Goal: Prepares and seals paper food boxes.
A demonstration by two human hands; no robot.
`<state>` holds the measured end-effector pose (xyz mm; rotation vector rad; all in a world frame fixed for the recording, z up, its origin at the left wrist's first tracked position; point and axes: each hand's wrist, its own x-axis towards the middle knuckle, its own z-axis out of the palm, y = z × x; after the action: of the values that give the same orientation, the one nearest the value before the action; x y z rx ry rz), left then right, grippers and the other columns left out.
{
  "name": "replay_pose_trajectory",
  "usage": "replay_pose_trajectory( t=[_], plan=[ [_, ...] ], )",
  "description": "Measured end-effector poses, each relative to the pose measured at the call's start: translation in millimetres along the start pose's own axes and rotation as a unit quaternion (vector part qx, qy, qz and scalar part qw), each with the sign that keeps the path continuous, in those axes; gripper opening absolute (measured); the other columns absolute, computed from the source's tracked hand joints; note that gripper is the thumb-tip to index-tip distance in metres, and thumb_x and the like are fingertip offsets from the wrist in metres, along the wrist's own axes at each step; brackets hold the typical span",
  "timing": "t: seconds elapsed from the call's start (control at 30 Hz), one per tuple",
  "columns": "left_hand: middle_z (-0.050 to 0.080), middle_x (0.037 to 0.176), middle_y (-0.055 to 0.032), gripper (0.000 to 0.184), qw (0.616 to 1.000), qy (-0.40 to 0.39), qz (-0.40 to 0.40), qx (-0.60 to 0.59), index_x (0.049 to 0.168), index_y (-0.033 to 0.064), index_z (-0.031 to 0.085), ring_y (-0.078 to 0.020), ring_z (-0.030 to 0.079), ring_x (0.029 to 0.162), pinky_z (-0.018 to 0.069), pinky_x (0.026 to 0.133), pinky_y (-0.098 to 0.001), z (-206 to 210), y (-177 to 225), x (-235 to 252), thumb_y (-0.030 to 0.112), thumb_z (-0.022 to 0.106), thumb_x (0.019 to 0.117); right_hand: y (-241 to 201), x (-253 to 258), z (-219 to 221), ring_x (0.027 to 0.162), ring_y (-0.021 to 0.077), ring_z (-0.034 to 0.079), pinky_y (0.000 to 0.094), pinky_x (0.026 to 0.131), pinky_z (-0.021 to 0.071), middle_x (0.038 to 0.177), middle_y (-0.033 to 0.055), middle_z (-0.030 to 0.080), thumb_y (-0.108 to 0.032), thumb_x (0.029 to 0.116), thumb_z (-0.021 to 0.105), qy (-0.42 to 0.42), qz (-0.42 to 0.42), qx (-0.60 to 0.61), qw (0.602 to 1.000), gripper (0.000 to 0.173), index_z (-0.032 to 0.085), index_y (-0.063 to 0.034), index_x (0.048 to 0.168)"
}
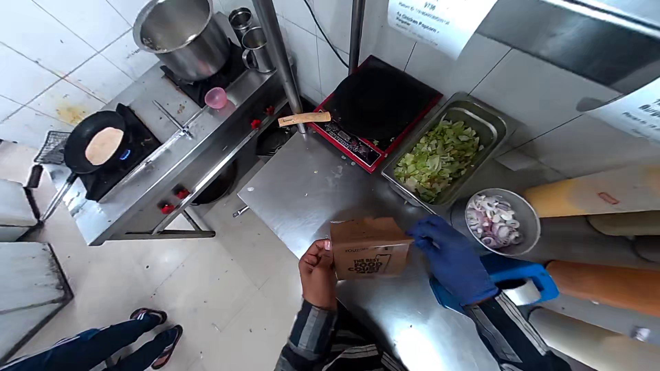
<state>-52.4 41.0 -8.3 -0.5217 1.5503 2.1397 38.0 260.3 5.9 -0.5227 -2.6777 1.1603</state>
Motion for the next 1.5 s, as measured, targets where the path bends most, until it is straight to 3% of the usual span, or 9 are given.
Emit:
replay_pose_trajectory(
  t=[0.2, 0.3, 0.53, 0.67, 0.77, 0.9, 1.17, 1.37, 1.5],
  plan=[
    [0.074, 0.084, -0.006, 0.024, 0.974, -0.178, -0.142, -0.002, 0.086, 0.007, 0.067, -0.0163, 0.072, 0.08, 0.061, 0.075, -0.0372, -25.5, 17.4, 30.7, 0.001, 0.045, 0.0947, -12.3, 33.4, -6.2, 0.091, 0.0223, 0.067, 0.0423, 0.08, 0.0569, 0.099, 0.0098, 0.069, 0.003, 0.0774, 0.081, -0.123, 0.118, 0.026, 0.985, 0.014, 0.075, -0.0043, 0.088],
    [0.078, 0.092, -0.0071, 0.007, 0.952, -0.255, -0.158, -0.054, 0.086, 0.014, 0.074, -0.0188, 0.075, 0.087, 0.0621, 0.079, -0.041, -40.6, 2.4, 34.4, 0.011, 0.068, 0.0859, -20.6, 35.4, 4.7, 0.094, 0.0275, 0.068, 0.0482, 0.085, 0.0559, 0.1, 0.0133, 0.069, -0.001, 0.0823, 0.078, -0.163, 0.171, -0.005, 0.972, 0.016, 0.072, -0.0023, 0.098],
    [0.079, 0.096, -0.005, 0.014, 0.931, -0.343, -0.116, -0.047, 0.097, 0.0131, 0.081, -0.0146, 0.075, 0.09, 0.0616, 0.085, -0.0365, -46.3, 4.0, 42.4, 0.014, 0.08, 0.0832, -12.7, 4.1, 23.6, 0.079, 0.0156, 0.068, 0.0379, 0.076, 0.0568, 0.084, 0.0061, 0.071, 0.002, 0.0954, 0.064, -0.012, 0.197, 0.143, 0.97, 0.011, 0.074, -0.0044, 0.095],
    [0.076, 0.081, -0.0029, 0.02, 0.969, -0.235, 0.001, 0.073, 0.091, 0.0031, 0.071, -0.0082, 0.072, 0.074, 0.0613, 0.071, -0.0273, -32.9, 16.5, 31.0, -0.011, 0.062, 0.0801, -4.3, -30.1, 30.5, 0.079, 0.0109, 0.072, 0.0296, 0.076, 0.0618, 0.088, 0.0018, 0.075, -0.027, 0.1069, 0.041, 0.074, 0.159, 0.389, 0.904, 0.039, 0.074, -0.0057, 0.103],
    [0.075, 0.079, -0.0052, 0.015, 0.973, -0.153, 0.128, 0.119, 0.094, -0.0028, 0.07, -0.0106, 0.072, 0.074, 0.0618, 0.074, -0.0301, -37.1, 12.6, 14.4, -0.006, 0.055, 0.0916, -1.4, -47.0, 36.0, 0.088, 0.0128, 0.073, 0.032, 0.083, 0.0614, 0.094, 0.002, 0.076, -0.048, 0.1015, 0.057, 0.074, 0.09, 0.419, 0.901, 0.044, 0.076, -0.0091, 0.103],
    [0.076, 0.086, -0.0012, 0.02, 0.943, -0.162, 0.24, 0.166, 0.109, -0.0011, 0.063, -0.009, 0.074, 0.08, 0.0625, 0.077, -0.0291, -28.3, 17.1, -5.2, 0.008, 0.067, 0.0913, -26.7, -34.4, 41.2, 0.074, 0.0053, 0.069, 0.023, 0.069, 0.0598, 0.081, -0.0016, 0.074, -0.013, 0.08, 0.082, 0.111, 0.11, 0.288, 0.945, 0.012, 0.076, -0.009, 0.089],
    [0.057, 0.053, 0.0049, 0.027, 0.91, -0.173, 0.312, 0.211, 0.096, 0.0122, 0.054, -0.0024, 0.05, 0.043, 0.0434, 0.045, -0.0202, -17.5, 6.9, 15.0, 0.001, 0.077, 0.0859, -25.4, -26.1, 61.5, 0.058, 0.0052, 0.054, 0.0254, 0.057, 0.0472, 0.064, -0.0021, 0.059, -0.011, 0.0837, 0.083, 0.181, 0.116, 0.174, 0.961, 0.022, 0.064, -0.0081, 0.072],
    [0.066, 0.07, -0.0006, 0.059, 0.836, -0.25, 0.401, 0.279, 0.147, 0.0105, 0.052, -0.0048, 0.057, 0.056, 0.0523, 0.057, -0.0223, -29.0, 10.0, 28.8, 0.01, 0.074, 0.0925, -25.4, -32.9, 55.1, 0.063, 0.0011, 0.06, 0.0197, 0.061, 0.0518, 0.07, -0.0051, 0.066, -0.013, 0.0835, 0.081, 0.164, 0.098, 0.226, 0.955, 0.011, 0.071, -0.0106, 0.08],
    [0.076, 0.092, -0.0092, 0.042, 0.779, -0.36, 0.412, 0.305, 0.138, 0.0037, 0.064, -0.006, 0.066, 0.066, 0.0591, 0.068, -0.0252, -38.3, 22.6, 44.2, 0.012, 0.07, 0.097, -25.1, -31.0, 47.8, 0.07, 0.0051, 0.065, 0.0232, 0.067, 0.0559, 0.078, -0.001, 0.07, -0.006, 0.0822, 0.083, 0.143, 0.114, 0.244, 0.952, 0.009, 0.074, -0.0073, 0.085]
  ],
)
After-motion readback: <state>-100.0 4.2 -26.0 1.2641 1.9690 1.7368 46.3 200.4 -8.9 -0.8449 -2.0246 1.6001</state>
